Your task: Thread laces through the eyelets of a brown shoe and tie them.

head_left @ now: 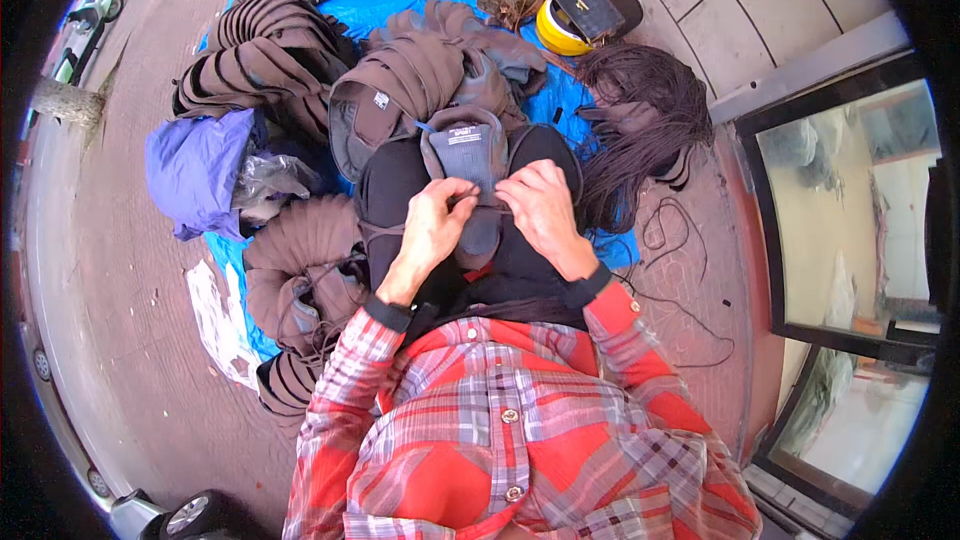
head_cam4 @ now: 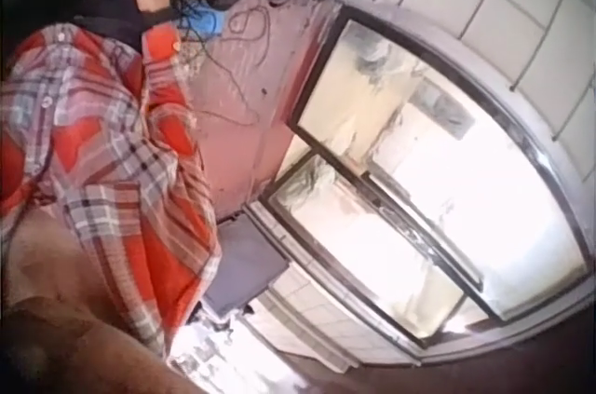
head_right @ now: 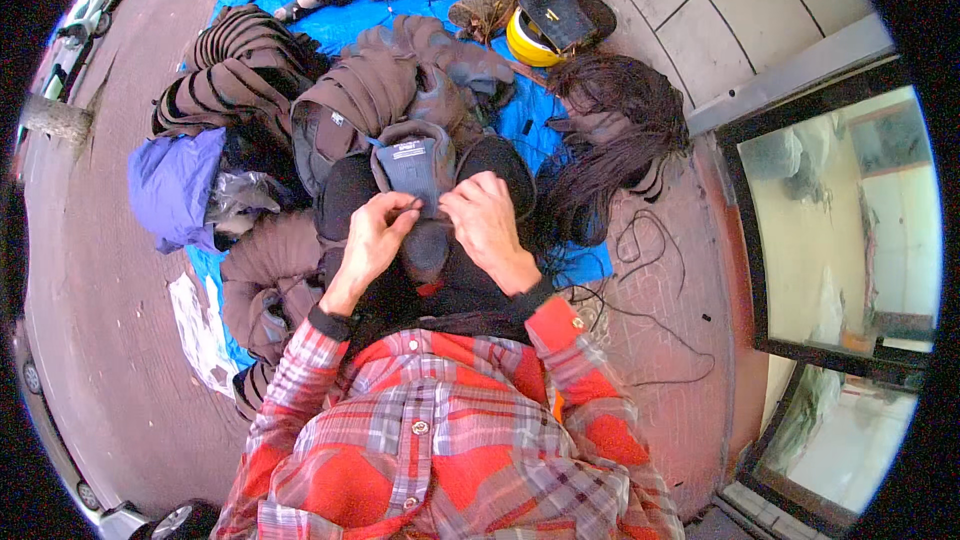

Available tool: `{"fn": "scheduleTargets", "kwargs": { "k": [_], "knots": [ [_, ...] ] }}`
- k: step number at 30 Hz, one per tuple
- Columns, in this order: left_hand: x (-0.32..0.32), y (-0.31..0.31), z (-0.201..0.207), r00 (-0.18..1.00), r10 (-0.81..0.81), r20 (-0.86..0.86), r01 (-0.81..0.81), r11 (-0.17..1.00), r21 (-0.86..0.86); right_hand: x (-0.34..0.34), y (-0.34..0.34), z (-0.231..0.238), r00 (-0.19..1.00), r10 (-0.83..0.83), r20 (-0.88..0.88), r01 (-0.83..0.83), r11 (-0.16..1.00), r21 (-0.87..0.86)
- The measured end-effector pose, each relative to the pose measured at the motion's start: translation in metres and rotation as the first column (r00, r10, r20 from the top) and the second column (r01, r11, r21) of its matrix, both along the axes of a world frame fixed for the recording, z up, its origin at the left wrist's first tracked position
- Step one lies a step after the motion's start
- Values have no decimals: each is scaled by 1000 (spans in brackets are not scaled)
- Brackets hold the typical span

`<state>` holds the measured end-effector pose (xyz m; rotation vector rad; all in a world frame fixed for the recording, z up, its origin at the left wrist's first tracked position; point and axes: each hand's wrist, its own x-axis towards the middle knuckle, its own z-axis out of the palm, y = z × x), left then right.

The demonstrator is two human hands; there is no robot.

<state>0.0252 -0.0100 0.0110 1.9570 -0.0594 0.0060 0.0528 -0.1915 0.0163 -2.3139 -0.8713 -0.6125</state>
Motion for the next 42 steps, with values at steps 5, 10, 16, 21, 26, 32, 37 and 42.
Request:
{"fn": "scheduleTargets", "kwargs": {
  "k": [5,10,16,21,26,32,37,42],
  "knots": [
    [5,-11,-11,980,-2,-197,10,999,41,-13,5,-12,921,-164,-352,81,968,-238],
    [20,-31,-5,998,-62,-16,63,971,232,-3,-7,-17,911,-214,-353,104,947,-305],
    [22,-4,-17,933,-222,-281,214,975,-61,-6,21,-1,888,-144,-437,50,974,-220],
    [9,2,18,800,-429,-419,230,865,-446,-14,19,-42,968,-59,-242,71,997,40],
    [10,-14,38,778,-385,-496,163,887,-432,-15,19,-39,907,-210,-365,228,974,7],
    [18,0,38,691,-547,-473,339,823,-456,-13,24,-61,976,-123,-177,167,951,259],
    [33,-3,42,602,-633,-487,532,772,-347,-17,21,-63,985,-89,-149,117,975,189],
    [74,-7,16,501,-726,-471,786,610,-105,-19,27,-61,987,-103,-123,128,968,214]
  ]
}}
